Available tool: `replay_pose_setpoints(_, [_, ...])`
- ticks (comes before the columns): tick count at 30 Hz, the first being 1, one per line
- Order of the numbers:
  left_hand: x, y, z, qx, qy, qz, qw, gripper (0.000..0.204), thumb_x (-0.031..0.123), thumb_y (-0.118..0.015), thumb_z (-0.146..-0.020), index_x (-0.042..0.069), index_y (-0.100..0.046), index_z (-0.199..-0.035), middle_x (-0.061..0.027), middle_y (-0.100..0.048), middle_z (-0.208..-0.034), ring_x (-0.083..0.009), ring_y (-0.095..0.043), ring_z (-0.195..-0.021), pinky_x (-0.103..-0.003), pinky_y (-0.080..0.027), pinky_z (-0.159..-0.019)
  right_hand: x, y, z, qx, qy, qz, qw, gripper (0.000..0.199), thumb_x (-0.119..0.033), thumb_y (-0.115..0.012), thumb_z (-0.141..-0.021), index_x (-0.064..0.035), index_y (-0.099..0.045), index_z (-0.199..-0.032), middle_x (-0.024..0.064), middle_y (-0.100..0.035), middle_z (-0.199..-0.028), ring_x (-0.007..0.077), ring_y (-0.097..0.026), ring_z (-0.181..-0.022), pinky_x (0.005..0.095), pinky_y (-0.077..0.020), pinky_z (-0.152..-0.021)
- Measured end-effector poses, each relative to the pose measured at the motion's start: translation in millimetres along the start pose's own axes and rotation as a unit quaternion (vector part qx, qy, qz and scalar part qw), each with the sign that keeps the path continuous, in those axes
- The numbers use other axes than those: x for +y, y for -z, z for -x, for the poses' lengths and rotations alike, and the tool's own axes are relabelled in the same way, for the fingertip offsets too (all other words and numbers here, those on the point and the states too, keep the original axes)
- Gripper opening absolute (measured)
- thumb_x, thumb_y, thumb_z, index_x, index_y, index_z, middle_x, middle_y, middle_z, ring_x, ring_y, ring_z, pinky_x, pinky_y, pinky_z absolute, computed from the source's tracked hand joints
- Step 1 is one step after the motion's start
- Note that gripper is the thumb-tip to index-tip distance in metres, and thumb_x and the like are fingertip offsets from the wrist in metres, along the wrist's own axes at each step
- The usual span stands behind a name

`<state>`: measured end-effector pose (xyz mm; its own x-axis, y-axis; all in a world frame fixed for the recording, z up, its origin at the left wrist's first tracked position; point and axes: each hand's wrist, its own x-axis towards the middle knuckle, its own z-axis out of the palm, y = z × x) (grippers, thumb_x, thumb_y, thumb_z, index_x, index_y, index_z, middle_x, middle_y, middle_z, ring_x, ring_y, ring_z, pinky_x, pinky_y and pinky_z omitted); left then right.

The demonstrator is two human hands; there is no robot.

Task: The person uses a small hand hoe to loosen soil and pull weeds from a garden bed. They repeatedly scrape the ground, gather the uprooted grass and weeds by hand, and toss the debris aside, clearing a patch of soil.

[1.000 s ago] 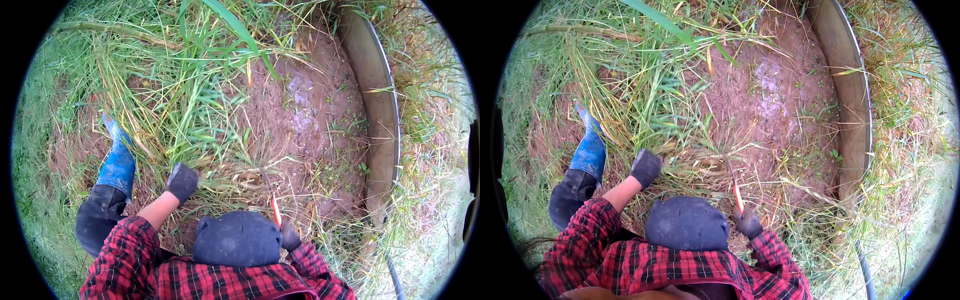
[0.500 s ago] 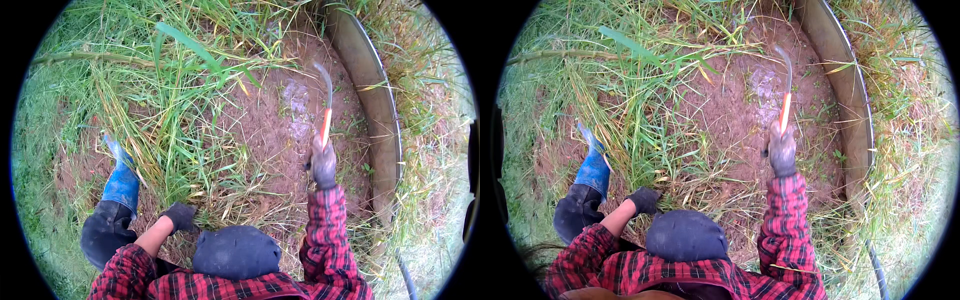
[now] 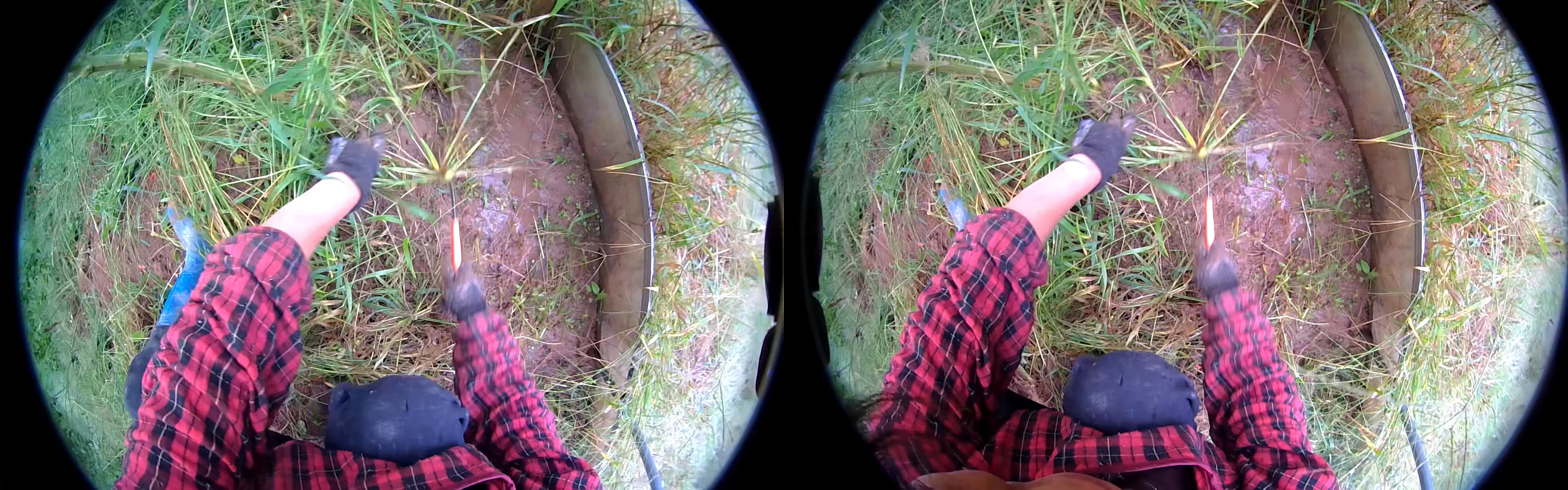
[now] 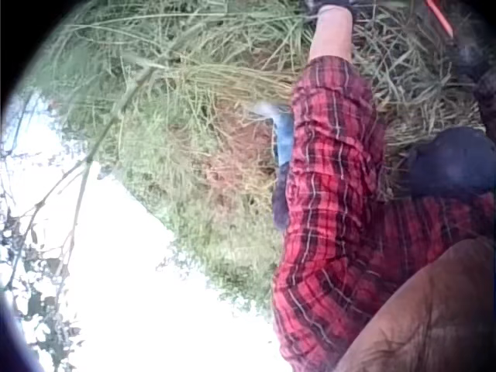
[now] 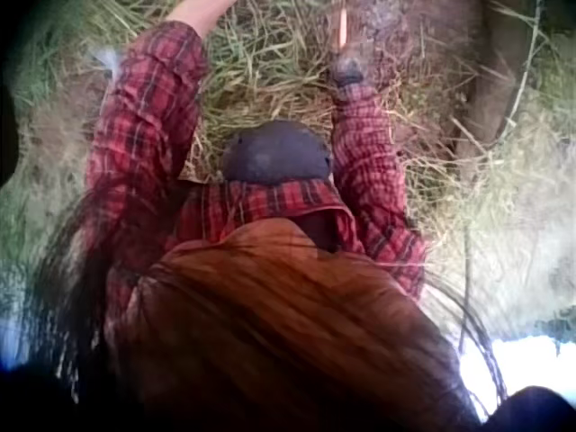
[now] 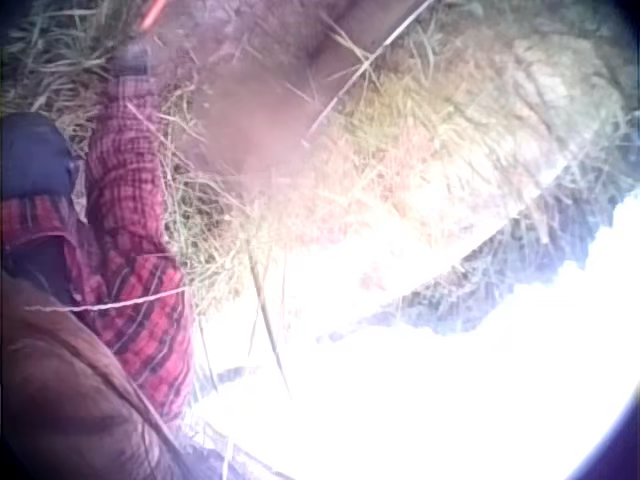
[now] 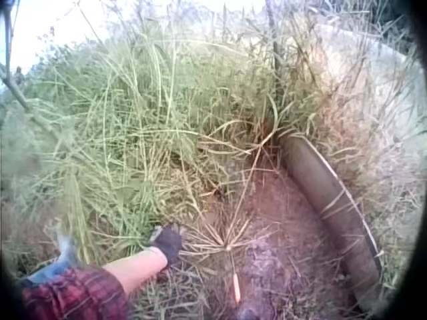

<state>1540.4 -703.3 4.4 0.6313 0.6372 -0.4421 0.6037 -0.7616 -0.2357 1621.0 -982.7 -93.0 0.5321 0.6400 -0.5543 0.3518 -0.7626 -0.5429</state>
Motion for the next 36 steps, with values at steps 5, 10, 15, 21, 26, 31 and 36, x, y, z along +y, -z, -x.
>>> replay_pose_setpoints(5, [-29, -72, 46, -0.041, -0.050, -0.008, 0.998, 0.034, 0.008, -0.043, -0.087, 0.000, -0.047, -0.120, -0.0150, -0.066, -0.082, -0.0275, -0.066, -0.076, -0.040, -0.052, -0.066, 70, 15, 201, -0.026, -0.049, -0.011, 0.998, 0.040, -0.038, -0.048, -0.090, 0.0011, -0.046, -0.087, 0.0260, -0.053, -0.062, 0.0419, -0.056, -0.060, 0.0480, -0.0438, -0.052])
replay_pose_setpoints(10, [-36, -77, 65, 0.031, -0.052, -0.019, 0.998, 0.018, 0.012, -0.049, -0.081, 0.008, -0.060, -0.095, -0.0115, -0.067, -0.077, -0.0272, -0.066, -0.070, -0.039, -0.051, -0.059, 75, 59, 231, -0.055, -0.198, -0.214, 0.955, 0.032, -0.031, -0.051, -0.091, 0.0006, -0.048, -0.096, 0.0079, -0.053, -0.057, 0.0184, -0.055, -0.048, 0.0324, -0.0447, -0.044])
replay_pose_setpoints(15, [-24, -80, 58, 0.047, -0.031, -0.023, 0.998, 0.012, 0.012, -0.049, -0.079, 0.007, -0.058, -0.086, -0.0126, -0.065, -0.071, -0.0294, -0.065, -0.067, -0.042, -0.050, -0.059, -35, 95, 38, 0.023, 0.045, -0.305, 0.951, 0.025, -0.029, -0.048, -0.092, -0.0041, -0.047, -0.091, 0.0022, -0.048, -0.050, 0.0104, -0.049, -0.040, 0.0259, -0.0394, -0.037])
replay_pose_setpoints(21, [-11, -56, 52, 0.016, -0.043, 0.023, 0.999, 0.014, 0.012, -0.049, -0.080, 0.010, -0.060, -0.087, -0.0120, -0.066, -0.078, -0.0289, -0.066, -0.073, -0.041, -0.051, -0.063, -156, 51, -122, -0.061, 0.069, -0.231, 0.969, 0.037, -0.037, -0.048, -0.090, 0.0003, -0.049, -0.092, 0.0049, -0.048, -0.057, 0.0152, -0.050, -0.044, 0.0305, -0.0429, -0.037])
replay_pose_setpoints(26, [-26, -46, 89, 0.052, -0.069, 0.075, 0.993, 0.012, 0.011, -0.053, -0.076, 0.009, -0.064, -0.080, -0.0138, -0.065, -0.074, -0.0298, -0.065, -0.070, -0.041, -0.051, -0.059, -41, -15, -2, 0.009, 0.165, -0.116, 0.979, 0.042, -0.040, -0.046, -0.091, 0.0024, -0.048, -0.094, 0.0101, -0.050, -0.054, 0.0205, -0.054, -0.045, 0.0346, -0.0418, -0.040])
replay_pose_setpoints(31, [-12, -128, 192, -0.103, -0.161, 0.036, 0.981, 0.008, 0.016, -0.054, -0.080, 0.013, -0.061, -0.084, -0.0050, -0.064, -0.068, -0.0195, -0.062, -0.059, -0.037, -0.049, -0.053, 30, -10, 163, -0.143, 0.044, -0.009, 0.989, 0.035, -0.033, -0.049, -0.091, 0.0016, -0.050, -0.097, 0.0209, -0.054, -0.059, 0.0350, -0.056, -0.049, 0.0439, -0.0442, -0.046])
replay_pose_setpoints(36, [-6, -168, 263, -0.274, -0.102, 0.136, 0.947, 0.023, 0.029, -0.050, -0.081, 0.011, -0.061, -0.090, -0.0170, -0.065, -0.079, -0.0381, -0.061, -0.071, -0.047, -0.049, -0.067, 50, 8, 220, -0.234, 0.001, 0.006, 0.972, 0.032, -0.030, -0.049, -0.091, -0.0031, -0.050, -0.109, 0.0135, -0.058, -0.068, 0.0271, -0.057, -0.052, 0.0397, -0.0435, -0.044])
